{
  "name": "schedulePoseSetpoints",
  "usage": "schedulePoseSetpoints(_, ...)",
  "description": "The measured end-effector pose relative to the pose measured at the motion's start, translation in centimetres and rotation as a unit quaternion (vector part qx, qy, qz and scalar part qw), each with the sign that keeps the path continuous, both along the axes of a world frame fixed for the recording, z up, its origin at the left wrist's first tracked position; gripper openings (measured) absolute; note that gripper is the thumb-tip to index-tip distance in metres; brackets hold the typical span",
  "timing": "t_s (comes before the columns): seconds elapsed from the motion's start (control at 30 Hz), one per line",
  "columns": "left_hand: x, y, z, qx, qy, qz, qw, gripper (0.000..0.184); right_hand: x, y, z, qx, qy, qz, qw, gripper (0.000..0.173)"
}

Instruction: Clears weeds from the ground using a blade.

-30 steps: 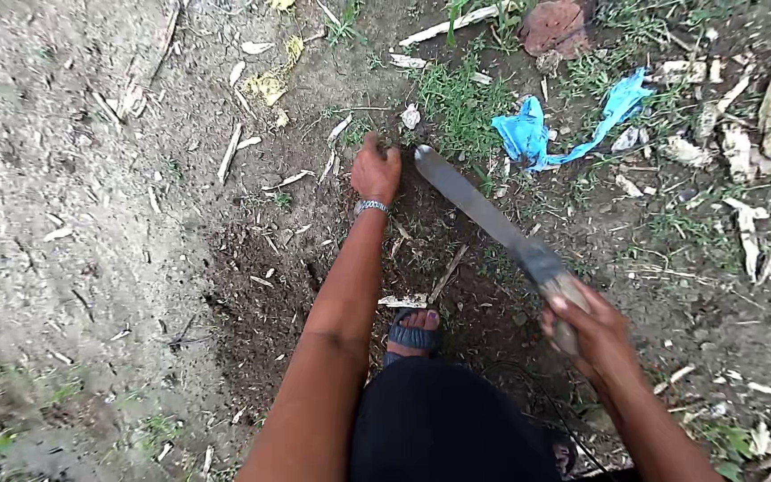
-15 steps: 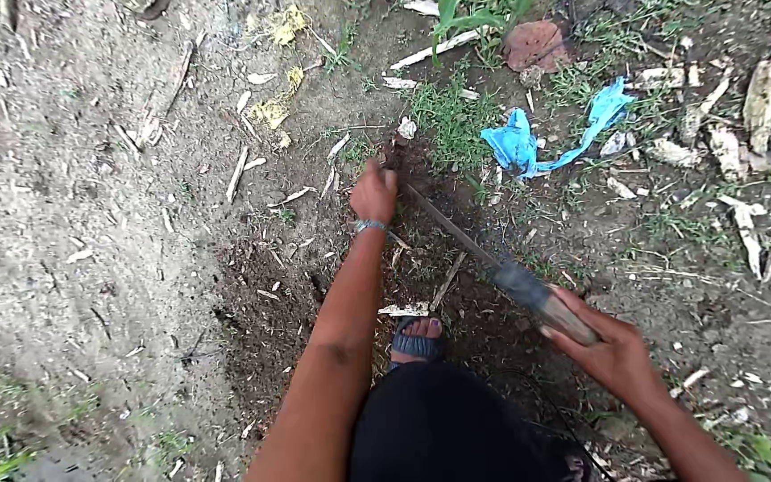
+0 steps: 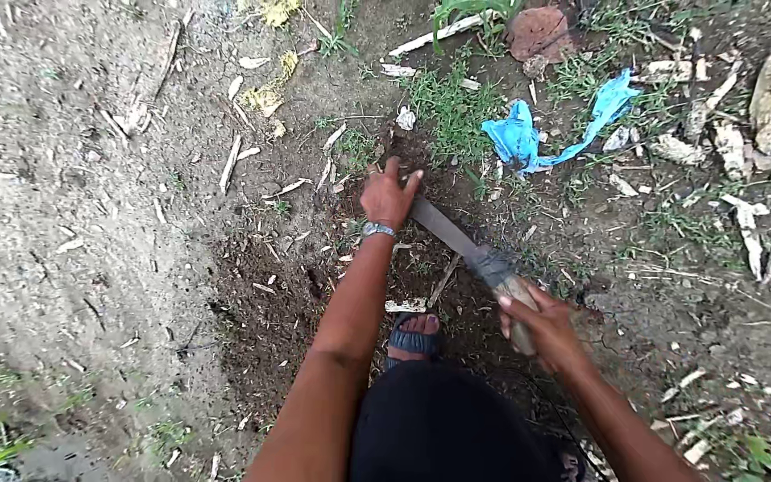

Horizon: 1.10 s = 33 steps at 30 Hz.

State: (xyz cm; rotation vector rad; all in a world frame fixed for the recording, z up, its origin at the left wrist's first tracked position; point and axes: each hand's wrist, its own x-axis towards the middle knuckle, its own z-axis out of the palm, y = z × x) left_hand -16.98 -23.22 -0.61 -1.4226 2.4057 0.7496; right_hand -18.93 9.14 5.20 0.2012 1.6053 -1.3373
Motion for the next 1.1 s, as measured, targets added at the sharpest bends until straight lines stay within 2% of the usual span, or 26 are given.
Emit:
schedulePoseSetpoints(0.1,1.6,-1.4,-0.1,-0.017,-0.044,0.013,0.999,0.049,0.4,1.9,0.8,-0.002,0.079,0.037,0.996,0.068)
schedulePoseSetpoints(0.27,7.5,-3.9,-1.6,-0.011,0.034,0.209,0.977,0.049,-1.1,10.0,2.7,-0.048,0.045,-0.031,0.997,0.061)
schedulePoseSetpoints(0.33,8.5,-3.2,-2.1,-0.031,0.071,0.241,0.967,0.044,-1.1,8.5,2.7,-0.032,0.033,-0.033,0.998,0.06)
schedulePoseSetpoints(0.43,7.0,-3.3,-2.0,-0.058,0.128,0.254,0.957,0.037,-1.5,-0.9,0.3,0.003,0.041,0.03,0.999,0.057)
schedulePoseSetpoints(0.5,5.2,-3.6,-1.6,-0.051,0.148,0.243,0.957,0.039,-0.4,-6.0,-3.0,-0.018,0.026,0.018,0.999,0.05)
schedulePoseSetpoints(0.57,2.9,-4.7,-1.0,-0.037,0.123,0.198,0.972,0.047,0.8,-7.7,-5.0,-0.049,0.04,-0.007,0.998,0.052)
schedulePoseSetpoints(0.67,0.4,-5.4,-0.7,-0.012,-0.015,0.115,0.993,0.071,0.9,-6.4,-3.8,-0.046,0.07,0.004,0.997,0.057)
schedulePoseSetpoints(0.7,-0.2,-5.8,-0.5,-0.007,-0.045,0.094,0.994,0.07,0.5,-5.5,-2.9,-0.037,0.068,0.014,0.997,0.059)
schedulePoseSetpoints(0.83,-0.4,-6.4,-0.6,0.022,-0.093,0.031,0.995,0.046,-1.0,1.8,-0.3,-0.005,0.024,0.001,1.0,0.064)
schedulePoseSetpoints(0.9,0.9,-6.4,-1.2,0.025,-0.065,0.024,0.997,0.045,-1.2,5.4,0.5,-0.021,0.012,-0.037,0.999,0.062)
schedulePoseSetpoints(0.97,2.9,-5.7,-1.8,0.029,0.0,0.059,0.998,0.047,-1.2,6.8,0.9,-0.046,0.012,-0.055,0.997,0.058)
schedulePoseSetpoints(1.03,5.0,-4.9,-2.2,0.041,0.091,0.147,0.984,0.053,-1.5,3.9,0.6,-0.032,0.035,-0.023,0.999,0.059)
schedulePoseSetpoints(1.1,6.5,-4.2,-2.7,0.017,0.15,0.242,0.959,0.052,-1.6,-2.5,-0.7,-0.003,0.056,0.02,0.998,0.054)
